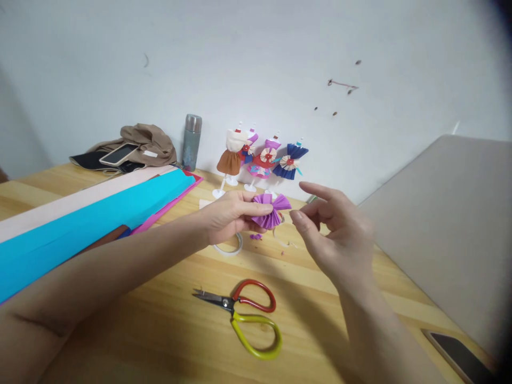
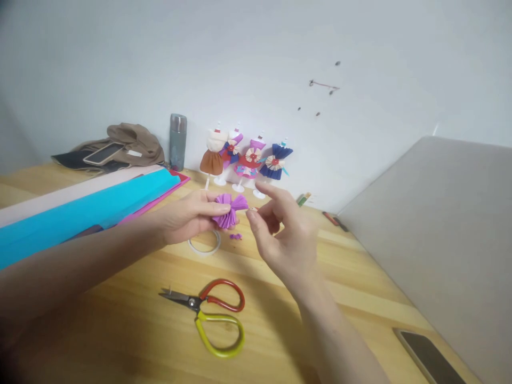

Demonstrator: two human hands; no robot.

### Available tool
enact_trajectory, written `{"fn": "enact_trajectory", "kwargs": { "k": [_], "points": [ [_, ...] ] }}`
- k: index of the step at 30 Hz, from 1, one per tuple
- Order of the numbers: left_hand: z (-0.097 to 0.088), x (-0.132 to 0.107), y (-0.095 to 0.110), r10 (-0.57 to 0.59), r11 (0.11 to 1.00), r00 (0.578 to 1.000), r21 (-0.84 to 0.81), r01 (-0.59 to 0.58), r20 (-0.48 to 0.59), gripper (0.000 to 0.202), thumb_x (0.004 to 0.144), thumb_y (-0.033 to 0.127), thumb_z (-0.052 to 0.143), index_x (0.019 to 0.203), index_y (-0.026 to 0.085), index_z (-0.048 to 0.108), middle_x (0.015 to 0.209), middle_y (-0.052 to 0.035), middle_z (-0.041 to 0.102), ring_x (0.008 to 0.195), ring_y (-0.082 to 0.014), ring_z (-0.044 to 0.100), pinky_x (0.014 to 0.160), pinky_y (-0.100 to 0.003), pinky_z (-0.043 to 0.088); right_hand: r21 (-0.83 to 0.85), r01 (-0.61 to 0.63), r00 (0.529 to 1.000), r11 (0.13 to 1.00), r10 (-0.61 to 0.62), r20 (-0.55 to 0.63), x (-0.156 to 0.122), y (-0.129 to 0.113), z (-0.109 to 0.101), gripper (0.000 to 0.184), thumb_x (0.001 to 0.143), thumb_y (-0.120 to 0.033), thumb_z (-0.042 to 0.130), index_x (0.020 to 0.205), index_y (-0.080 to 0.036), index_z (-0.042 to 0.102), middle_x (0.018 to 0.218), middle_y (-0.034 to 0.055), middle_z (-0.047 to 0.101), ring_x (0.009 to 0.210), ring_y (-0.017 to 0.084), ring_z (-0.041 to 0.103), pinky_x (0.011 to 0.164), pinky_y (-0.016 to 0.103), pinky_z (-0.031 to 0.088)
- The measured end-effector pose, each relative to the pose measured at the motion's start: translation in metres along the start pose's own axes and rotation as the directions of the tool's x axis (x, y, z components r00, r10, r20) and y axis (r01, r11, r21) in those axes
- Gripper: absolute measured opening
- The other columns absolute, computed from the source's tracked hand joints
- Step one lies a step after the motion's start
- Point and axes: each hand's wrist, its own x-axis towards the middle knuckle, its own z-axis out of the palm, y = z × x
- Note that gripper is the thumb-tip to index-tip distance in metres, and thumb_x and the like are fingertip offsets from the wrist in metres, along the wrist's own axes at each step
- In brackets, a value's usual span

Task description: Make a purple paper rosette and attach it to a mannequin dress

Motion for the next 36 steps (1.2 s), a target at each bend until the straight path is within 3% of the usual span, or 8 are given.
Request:
{"fn": "enact_trajectory", "kwargs": {
  "k": [5,14,22,36],
  "points": [
    [0.0006,0.0005,-0.0020,0.019,0.999,1.000,0.025,-0.019,-0.002,0.022,0.072,0.027,0.079,0.086,0.011,0.071,0.083,-0.0068,0.065,0.077,-0.0150,0.059,0.079,-0.036,0.049,-0.127,0.135,0.990,0.983,-0.140,-0.027,-0.0026,0.0025,0.0052,0.034,0.087,-0.018,0.065,0.121,-0.023,0.063,0.061,-0.0055,0.057,0.047,0.010,0.049,0.047,0.024,0.044],
    [-0.0002,0.0008,-0.0050,0.022,0.997,1.000,0.069,-0.020,-0.021,0.017,0.079,0.023,0.071,0.088,0.010,0.068,0.082,-0.0071,0.064,0.077,-0.0148,0.060,0.081,-0.035,0.048,-0.264,0.233,0.969,0.936,-0.247,-0.024,-0.0037,0.0028,0.0082,0.038,0.088,-0.013,0.062,0.124,-0.025,0.060,0.060,-0.0055,0.059,0.046,0.010,0.049,0.049,0.024,0.046],
    [-0.0008,0.0006,-0.0045,0.017,0.996,1.000,0.085,-0.017,-0.006,0.018,0.078,0.026,0.073,0.086,0.010,0.070,0.084,-0.0083,0.066,0.079,-0.0159,0.061,0.083,-0.037,0.048,-0.295,0.216,0.970,0.931,-0.239,-0.042,-0.0029,0.0029,0.0082,0.035,0.088,-0.015,0.062,0.121,-0.025,0.061,0.060,-0.0053,0.061,0.045,0.011,0.051,0.049,0.025,0.045],
    [-0.0001,0.0007,-0.0034,0.009,0.996,1.000,0.093,-0.008,-0.015,0.020,0.077,0.028,0.075,0.085,0.010,0.070,0.082,-0.0079,0.065,0.079,-0.0162,0.061,0.083,-0.038,0.049,-0.378,0.295,0.949,0.877,-0.315,0.009,-0.0018,0.0039,0.0057,0.034,0.088,-0.014,0.061,0.120,-0.024,0.062,0.061,-0.0048,0.064,0.045,0.010,0.054,0.050,0.024,0.047]
  ]
}}
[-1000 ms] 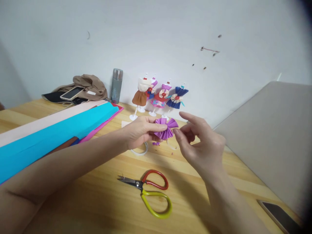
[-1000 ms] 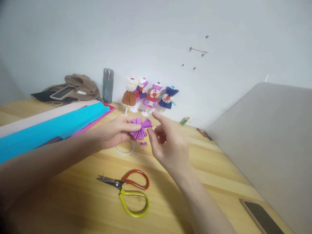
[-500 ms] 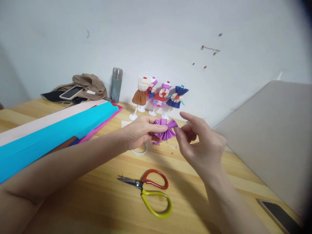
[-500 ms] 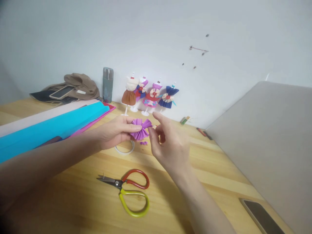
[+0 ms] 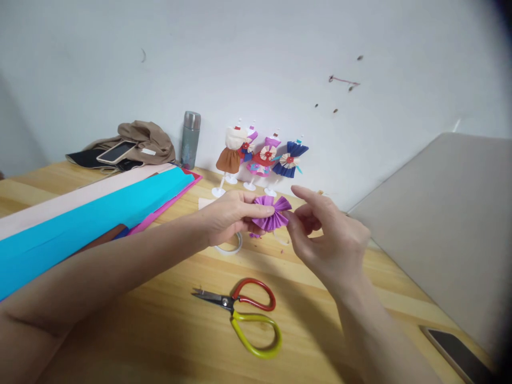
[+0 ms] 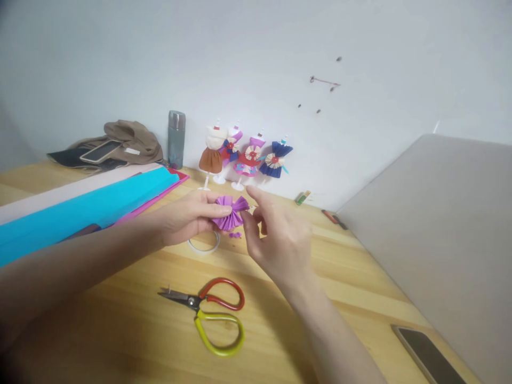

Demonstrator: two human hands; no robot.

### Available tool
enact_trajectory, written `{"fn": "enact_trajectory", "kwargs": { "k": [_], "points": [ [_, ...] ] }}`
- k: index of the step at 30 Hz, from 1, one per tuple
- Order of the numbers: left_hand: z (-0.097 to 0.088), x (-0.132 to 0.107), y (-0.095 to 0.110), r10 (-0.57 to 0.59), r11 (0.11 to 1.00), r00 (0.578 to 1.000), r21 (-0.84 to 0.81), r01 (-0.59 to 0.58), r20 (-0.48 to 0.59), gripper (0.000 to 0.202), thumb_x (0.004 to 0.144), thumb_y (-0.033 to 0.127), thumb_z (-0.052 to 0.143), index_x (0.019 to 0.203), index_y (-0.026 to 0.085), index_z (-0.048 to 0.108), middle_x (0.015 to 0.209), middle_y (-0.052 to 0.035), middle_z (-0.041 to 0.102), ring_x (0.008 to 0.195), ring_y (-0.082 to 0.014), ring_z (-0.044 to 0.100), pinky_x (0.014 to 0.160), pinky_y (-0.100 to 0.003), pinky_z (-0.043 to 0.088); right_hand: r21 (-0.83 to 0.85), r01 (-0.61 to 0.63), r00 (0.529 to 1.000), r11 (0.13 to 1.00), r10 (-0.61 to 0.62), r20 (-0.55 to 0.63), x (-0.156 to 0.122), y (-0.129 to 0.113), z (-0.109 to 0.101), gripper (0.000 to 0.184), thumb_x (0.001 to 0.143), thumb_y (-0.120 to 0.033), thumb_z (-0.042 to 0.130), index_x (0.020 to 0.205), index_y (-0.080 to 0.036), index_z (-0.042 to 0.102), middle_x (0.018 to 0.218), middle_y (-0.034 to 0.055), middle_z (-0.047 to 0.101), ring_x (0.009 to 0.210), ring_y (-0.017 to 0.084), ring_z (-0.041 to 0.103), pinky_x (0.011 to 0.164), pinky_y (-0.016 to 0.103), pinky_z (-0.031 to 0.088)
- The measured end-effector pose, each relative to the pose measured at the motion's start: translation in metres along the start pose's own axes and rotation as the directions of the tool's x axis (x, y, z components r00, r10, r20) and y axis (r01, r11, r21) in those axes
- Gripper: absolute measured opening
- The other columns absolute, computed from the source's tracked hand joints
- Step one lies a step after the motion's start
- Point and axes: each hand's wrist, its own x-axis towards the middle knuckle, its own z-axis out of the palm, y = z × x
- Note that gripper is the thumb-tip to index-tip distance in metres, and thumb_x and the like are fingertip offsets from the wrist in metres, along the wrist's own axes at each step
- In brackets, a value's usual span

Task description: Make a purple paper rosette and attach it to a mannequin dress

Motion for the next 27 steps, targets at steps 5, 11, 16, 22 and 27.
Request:
{"fn": "enact_trajectory", "kwargs": {
  "k": [5,11,16,22,27],
  "points": [
    [-0.0004,0.0005,-0.0008,-0.014,1.000,1.000,0.007,0.014,-0.018,0.019,0.076,0.026,0.075,0.087,0.011,0.072,0.083,-0.0070,0.066,0.079,-0.0156,0.061,0.081,-0.037,0.049,-0.027,0.006,1.000,1.000,-0.007,-0.008,-0.0021,0.0001,0.0018,0.035,0.087,-0.012,0.060,0.120,-0.025,0.062,0.061,-0.0041,0.065,0.046,0.011,0.056,0.050,0.025,0.048],
    [0.0012,0.0000,-0.0002,-0.020,0.999,1.000,0.030,0.021,-0.002,0.018,0.076,0.027,0.076,0.084,0.012,0.071,0.081,-0.0063,0.065,0.080,-0.0155,0.061,0.082,-0.036,0.049,0.055,-0.013,0.999,0.998,0.011,0.033,0.0023,-0.0011,-0.0001,0.017,0.087,-0.011,0.061,0.102,-0.019,0.065,0.076,0.0032,0.069,0.053,0.012,0.061,0.051,0.024,0.049],
    [0.0028,-0.0013,0.0026,-0.007,1.000,1.000,0.029,0.007,-0.008,0.019,0.074,0.029,0.077,0.078,0.012,0.069,0.079,-0.0052,0.063,0.079,-0.0147,0.059,0.076,-0.032,0.047,0.099,-0.015,0.998,0.995,0.008,0.063,0.0057,0.0006,-0.0035,0.010,0.088,-0.013,0.060,0.081,-0.021,0.060,0.066,0.0002,0.062,0.052,0.012,0.057,0.050,0.024,0.045],
    [0.0024,-0.0003,0.0073,-0.023,0.999,0.998,0.021,0.024,-0.054,0.023,0.084,0.036,0.062,0.079,0.014,0.067,0.078,-0.0056,0.062,0.074,-0.0154,0.057,0.064,-0.028,0.046,0.142,0.004,0.997,0.990,-0.016,0.080,0.0049,0.0014,-0.0052,0.015,0.087,-0.010,0.061,0.076,-0.019,0.055,0.061,-0.0016,0.058,0.050,0.009,0.055,0.049,0.022,0.043],
    [-0.0025,0.0012,0.0077,0.005,0.997,1.000,0.071,-0.005,-0.006,0.021,0.080,0.034,0.067,0.080,0.013,0.067,0.081,-0.0066,0.065,0.078,-0.0164,0.060,0.074,-0.030,0.049,0.201,-0.013,0.984,0.980,-0.023,0.177,0.0053,-0.0002,-0.0056,0.017,0.089,-0.010,0.057,0.075,-0.020,0.053,0.060,-0.0025,0.056,0.051,0.009,0.053,0.049,0.021,0.042]
  ]
}}
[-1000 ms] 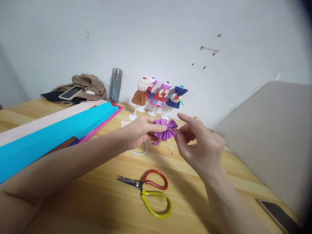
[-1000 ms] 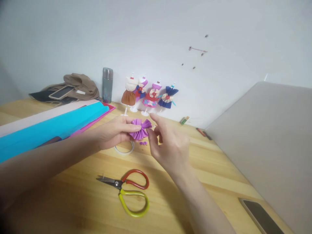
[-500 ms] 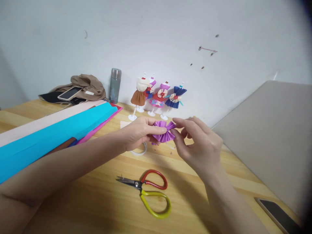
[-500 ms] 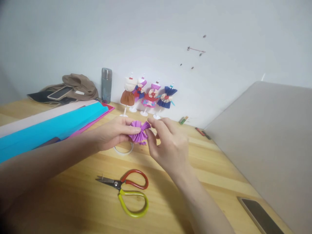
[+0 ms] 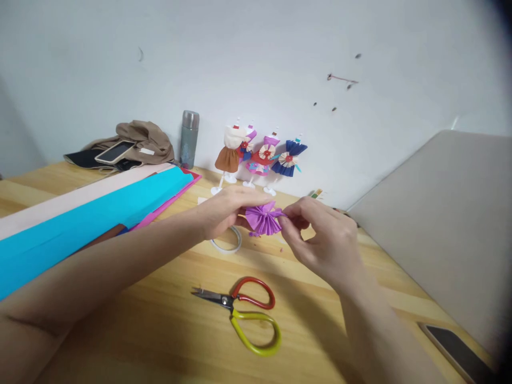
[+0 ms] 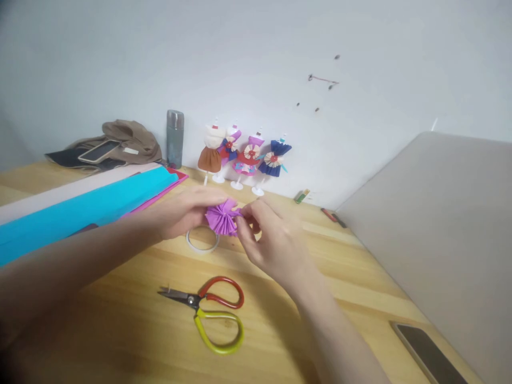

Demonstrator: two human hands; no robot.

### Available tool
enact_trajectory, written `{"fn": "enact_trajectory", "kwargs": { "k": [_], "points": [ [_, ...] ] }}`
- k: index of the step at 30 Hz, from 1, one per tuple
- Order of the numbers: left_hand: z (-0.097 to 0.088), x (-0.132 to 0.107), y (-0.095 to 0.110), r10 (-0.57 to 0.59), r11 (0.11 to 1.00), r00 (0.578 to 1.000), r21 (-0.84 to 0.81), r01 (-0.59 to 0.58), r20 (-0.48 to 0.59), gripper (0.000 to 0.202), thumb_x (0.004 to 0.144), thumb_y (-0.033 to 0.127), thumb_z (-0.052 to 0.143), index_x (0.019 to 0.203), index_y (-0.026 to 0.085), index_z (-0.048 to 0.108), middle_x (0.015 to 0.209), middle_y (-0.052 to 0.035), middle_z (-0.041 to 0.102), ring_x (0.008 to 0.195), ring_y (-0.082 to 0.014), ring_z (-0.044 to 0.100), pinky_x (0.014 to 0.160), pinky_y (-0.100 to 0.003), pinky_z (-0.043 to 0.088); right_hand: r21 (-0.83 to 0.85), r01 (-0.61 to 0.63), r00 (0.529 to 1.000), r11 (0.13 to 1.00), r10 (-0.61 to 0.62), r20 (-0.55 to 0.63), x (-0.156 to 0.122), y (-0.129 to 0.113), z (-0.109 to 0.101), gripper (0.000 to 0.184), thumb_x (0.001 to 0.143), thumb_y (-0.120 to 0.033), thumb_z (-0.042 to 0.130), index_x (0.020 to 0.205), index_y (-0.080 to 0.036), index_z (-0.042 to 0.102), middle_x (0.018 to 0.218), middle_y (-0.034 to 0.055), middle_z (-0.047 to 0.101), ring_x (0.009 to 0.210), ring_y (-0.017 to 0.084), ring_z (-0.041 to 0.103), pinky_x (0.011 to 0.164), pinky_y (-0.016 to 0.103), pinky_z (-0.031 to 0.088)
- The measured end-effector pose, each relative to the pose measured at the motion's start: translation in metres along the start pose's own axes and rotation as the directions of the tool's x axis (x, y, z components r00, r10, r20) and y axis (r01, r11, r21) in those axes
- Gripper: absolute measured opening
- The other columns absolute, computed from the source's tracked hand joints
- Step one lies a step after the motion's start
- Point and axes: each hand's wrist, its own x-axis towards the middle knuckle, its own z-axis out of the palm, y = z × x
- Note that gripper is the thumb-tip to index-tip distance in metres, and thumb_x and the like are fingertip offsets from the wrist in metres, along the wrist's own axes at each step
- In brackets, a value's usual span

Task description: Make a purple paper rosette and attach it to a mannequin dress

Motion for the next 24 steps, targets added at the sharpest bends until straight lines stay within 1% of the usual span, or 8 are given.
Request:
{"fn": "enact_trajectory", "kwargs": {
  "k": [2,5,7,10,14,19,22,24],
  "points": [
    [-0.001,0.000,0.000,-0.011,0.999,1.000,0.040,0.010,0.028,0.018,0.075,0.027,0.072,0.085,0.012,0.069,0.085,-0.0069,0.068,0.079,-0.0157,0.062,0.075,-0.030,0.049,0.010,0.002,1.000,1.000,-0.002,0.025,0.000,-0.001,0.001,0.017,0.089,-0.011,0.057,0.075,-0.020,0.053,0.060,-0.0024,0.057,0.051,0.009,0.053,0.049,0.021,0.041],
    [-0.001,0.000,0.000,-0.052,0.994,0.998,0.092,0.054,-0.025,0.028,0.071,0.017,0.074,0.098,0.012,0.070,0.090,-0.0067,0.071,0.082,-0.0149,0.064,0.078,-0.030,0.049,0.041,-0.004,0.999,0.999,0.002,0.053,-0.001,-0.003,0.002,0.016,0.089,-0.012,0.058,0.076,-0.021,0.053,0.061,-0.0020,0.058,0.052,0.010,0.052,0.050,0.022,0.042],
    [-0.001,0.000,-0.001,-0.075,0.990,0.996,0.112,0.081,-0.053,0.033,0.069,0.012,0.074,0.101,0.012,0.070,0.090,-0.0067,0.072,0.082,-0.0143,0.066,0.080,-0.030,0.051,0.081,-0.019,0.997,0.997,0.014,0.071,-0.001,-0.004,0.003,0.016,0.088,-0.012,0.058,0.076,-0.021,0.053,0.061,-0.0019,0.058,0.052,0.010,0.052,0.051,0.022,0.042],
    [-0.003,0.001,-0.001,-0.091,0.990,0.995,0.103,0.095,-0.041,0.036,0.066,0.006,0.073,0.101,0.011,0.070,0.089,-0.0065,0.072,0.080,-0.0127,0.066,0.081,-0.029,0.052,0.141,-0.054,0.995,0.989,0.042,0.086,-0.001,-0.005,0.004,0.017,0.087,-0.011,0.057,0.074,-0.021,0.053,0.060,-0.0021,0.058,0.051,0.010,0.051,0.050,0.022,0.042],
    [-0.006,0.002,-0.002,-0.100,0.989,0.995,0.112,0.101,-0.008,0.039,0.065,0.005,0.071,0.103,0.011,0.070,0.083,-0.0042,0.071,0.074,-0.0115,0.066,0.075,-0.028,0.052,0.246,-0.190,0.976,0.951,0.155,0.153,-0.001,-0.007,0.005,0.019,0.086,-0.015,0.058,0.068,-0.021,0.054,0.056,-0.0035,0.055,0.049,0.009,0.049,0.048,0.022,0.040],
    [-0.009,0.004,-0.004,-0.084,0.986,0.996,0.144,0.081,0.019,0.038,0.061,0.005,0.070,0.098,0.014,0.071,0.083,-0.0028,0.071,0.072,-0.0104,0.064,0.070,-0.024,0.051,0.409,-0.465,0.877,0.785,0.346,0.333,0.000,-0.005,0.006,0.027,0.087,-0.033,0.062,0.064,-0.020,0.056,0.056,-0.0022,0.056,0.050,0.010,0.047,0.047,0.024,0.040],
    [-0.011,0.005,-0.005,-0.103,0.987,0.993,0.132,0.094,0.065,0.038,0.061,0.008,0.070,0.098,0.013,0.072,0.084,-0.0031,0.071,0.072,-0.0106,0.064,0.068,-0.024,0.051,0.489,-0.591,0.801,0.641,0.396,0.449,0.001,-0.002,0.008,0.036,0.083,-0.049,0.067,0.064,-0.021,0.055,0.057,-0.0011,0.055,0.050,0.011,0.048,0.045,0.025,0.040],
    [-0.011,0.005,-0.005,-0.106,0.987,0.991,0.126,0.094,0.085,0.038,0.061,0.009,0.070,0.098,0.013,0.073,0.083,-0.0031,0.071,0.072,-0.0102,0.063,0.068,-0.023,0.050,0.530,-0.641,0.765,0.556,0.407,0.498,0.001,0.000,0.008,0.042,0.079,-0.057,0.070,0.064,-0.021,0.055,0.057,-0.0012,0.055,0.049,0.011,0.047,0.044,0.025,0.041]
  ]
}}
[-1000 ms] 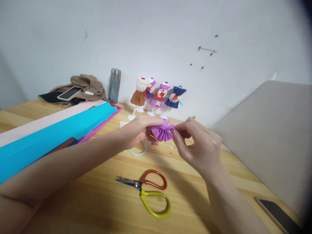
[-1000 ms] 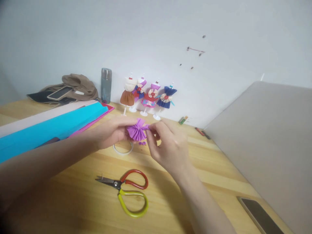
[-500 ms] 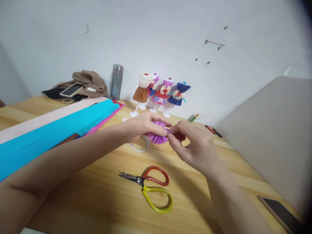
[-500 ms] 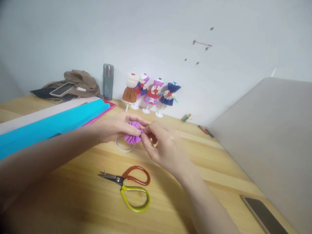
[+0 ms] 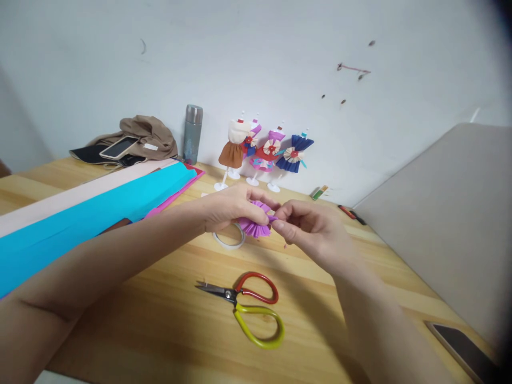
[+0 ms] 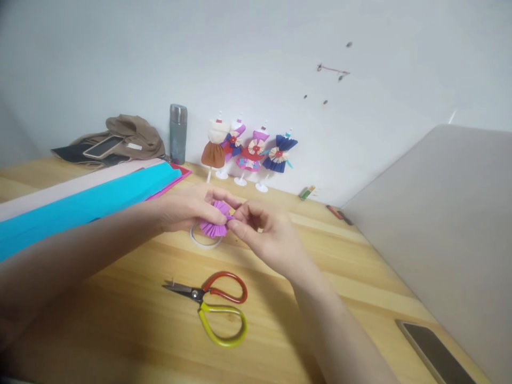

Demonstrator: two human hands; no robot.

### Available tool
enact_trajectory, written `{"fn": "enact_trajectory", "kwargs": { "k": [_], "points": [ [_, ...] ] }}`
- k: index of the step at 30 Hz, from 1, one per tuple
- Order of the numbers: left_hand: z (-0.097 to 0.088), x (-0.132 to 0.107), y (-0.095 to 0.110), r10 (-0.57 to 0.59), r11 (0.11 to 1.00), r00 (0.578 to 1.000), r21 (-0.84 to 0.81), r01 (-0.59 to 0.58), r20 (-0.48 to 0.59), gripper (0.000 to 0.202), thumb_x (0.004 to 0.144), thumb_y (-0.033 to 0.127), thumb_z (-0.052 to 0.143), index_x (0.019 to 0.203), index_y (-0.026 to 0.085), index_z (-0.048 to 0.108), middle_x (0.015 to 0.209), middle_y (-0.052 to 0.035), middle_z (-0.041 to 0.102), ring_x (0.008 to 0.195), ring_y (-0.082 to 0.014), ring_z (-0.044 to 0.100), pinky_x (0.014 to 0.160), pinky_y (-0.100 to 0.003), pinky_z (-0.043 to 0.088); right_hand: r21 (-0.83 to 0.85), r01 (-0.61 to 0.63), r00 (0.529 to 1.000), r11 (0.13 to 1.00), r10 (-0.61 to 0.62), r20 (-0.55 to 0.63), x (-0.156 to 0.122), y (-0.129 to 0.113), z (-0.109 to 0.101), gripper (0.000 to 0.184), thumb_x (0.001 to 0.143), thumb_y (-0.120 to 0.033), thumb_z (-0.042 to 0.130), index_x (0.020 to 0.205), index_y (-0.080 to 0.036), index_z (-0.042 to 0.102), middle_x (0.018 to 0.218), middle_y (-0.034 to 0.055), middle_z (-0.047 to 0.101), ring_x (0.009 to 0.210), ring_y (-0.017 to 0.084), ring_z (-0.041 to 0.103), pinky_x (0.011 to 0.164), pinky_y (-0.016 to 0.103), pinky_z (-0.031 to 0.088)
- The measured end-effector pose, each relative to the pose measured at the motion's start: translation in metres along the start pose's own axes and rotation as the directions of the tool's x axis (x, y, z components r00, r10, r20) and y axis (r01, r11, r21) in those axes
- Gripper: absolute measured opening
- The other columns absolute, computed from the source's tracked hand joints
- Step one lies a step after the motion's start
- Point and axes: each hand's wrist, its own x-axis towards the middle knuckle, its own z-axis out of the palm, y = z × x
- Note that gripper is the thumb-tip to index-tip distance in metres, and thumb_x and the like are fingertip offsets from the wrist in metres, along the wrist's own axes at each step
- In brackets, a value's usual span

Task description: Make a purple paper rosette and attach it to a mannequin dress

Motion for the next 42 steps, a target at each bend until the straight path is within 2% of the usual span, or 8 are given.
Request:
{"fn": "enact_trajectory", "kwargs": {
  "k": [3,5,8,11,22,34,38,42],
  "points": [
    [0.000,0.000,0.000,-0.013,1.000,1.000,-0.017,0.013,0.000,0.037,0.061,0.007,0.070,0.097,0.013,0.073,0.080,-0.0016,0.070,0.070,-0.0086,0.062,0.067,-0.022,0.050,0.111,-0.034,0.999,0.993,0.031,0.028,0.002,0.000,-0.002,0.043,0.076,-0.059,0.072,0.065,-0.020,0.057,0.056,-0.0019,0.054,0.048,0.010,0.044,0.044,0.024,0.041],
    [0.000,0.000,0.000,-0.029,0.998,1.000,-0.047,0.029,0.000,0.036,0.062,0.007,0.070,0.098,0.013,0.073,0.084,-0.0026,0.071,0.074,-0.0101,0.064,0.074,-0.025,0.052,0.128,-0.024,1.000,0.991,0.024,0.005,0.002,0.000,-0.005,0.039,0.076,-0.056,0.073,0.067,-0.020,0.059,0.057,-0.0016,0.056,0.048,0.009,0.045,0.044,0.024,0.040],
    [0.002,0.000,0.000,-0.046,0.993,0.999,-0.112,0.043,-0.027,0.037,0.064,0.009,0.074,0.100,0.012,0.071,0.093,-0.0068,0.073,0.084,-0.0148,0.068,0.088,-0.035,0.054,0.052,0.043,0.990,0.998,-0.036,-0.136,0.000,-0.002,-0.009,0.028,0.078,-0.045,0.074,0.069,-0.021,0.062,0.059,-0.0009,0.059,0.048,0.009,0.046,0.044,0.024,0.038],
    [0.002,-0.001,0.001,-0.059,0.987,0.998,-0.152,0.053,-0.037,0.040,0.065,0.011,0.078,0.104,0.009,0.070,0.099,-0.0108,0.073,0.088,-0.0169,0.069,0.093,-0.039,0.053,-0.071,0.118,0.966,0.990,-0.132,-0.222,-0.004,-0.005,-0.011,0.016,0.079,-0.035,0.072,0.073,-0.021,0.066,0.061,-0.0010,0.060,0.050,0.010,0.049,0.045,0.024,0.039],
    [-0.001,-0.002,-0.001,-0.009,0.986,1.000,-0.167,0.004,-0.030,0.033,0.066,0.014,0.082,0.097,0.010,0.072,0.091,-0.0082,0.072,0.081,-0.0148,0.068,0.080,-0.031,0.054,-0.419,0.279,0.930,0.864,-0.352,-0.106,-0.008,-0.011,-0.011,0.011,0.085,-0.020,0.062,0.075,-0.021,0.063,0.062,-0.0008,0.064,0.054,0.012,0.055,0.050,0.024,0.043],
    [-0.007,-0.001,0.000,0.013,0.981,1.000,-0.193,-0.011,0.005,0.038,0.061,0.016,0.088,0.095,0.011,0.071,0.091,-0.0088,0.073,0.080,-0.0172,0.070,0.086,-0.039,0.055,-0.502,0.272,0.914,0.821,-0.384,-0.133,-0.009,-0.010,-0.013,0.014,0.087,-0.019,0.058,0.073,-0.021,0.060,0.059,-0.0021,0.060,0.051,0.011,0.053,0.048,0.025,0.041],
    [-0.005,-0.001,0.001,0.031,0.977,0.999,-0.209,-0.035,-0.022,0.038,0.060,0.012,0.087,0.094,0.011,0.070,0.091,-0.0078,0.073,0.082,-0.0171,0.070,0.082,-0.037,0.055,-0.511,0.318,0.878,0.799,-0.452,-0.161,-0.011,-0.011,-0.014,0.010,0.087,-0.020,0.062,0.077,-0.022,0.061,0.061,-0.0015,0.060,0.053,0.012,0.054,0.049,0.026,0.042],
    [-0.006,0.001,0.001,0.047,0.978,0.998,-0.201,-0.054,-0.040,0.039,0.060,0.009,0.087,0.095,0.011,0.071,0.091,-0.0073,0.072,0.081,-0.0146,0.069,0.081,-0.034,0.053,-0.526,0.421,0.839,0.739,-0.538,-0.085,-0.014,-0.013,-0.016,0.012,0.086,-0.013,0.061,0.078,-0.023,0.059,0.063,-0.0014,0.060,0.053,0.012,0.054,0.050,0.027,0.044]
  ]
}}
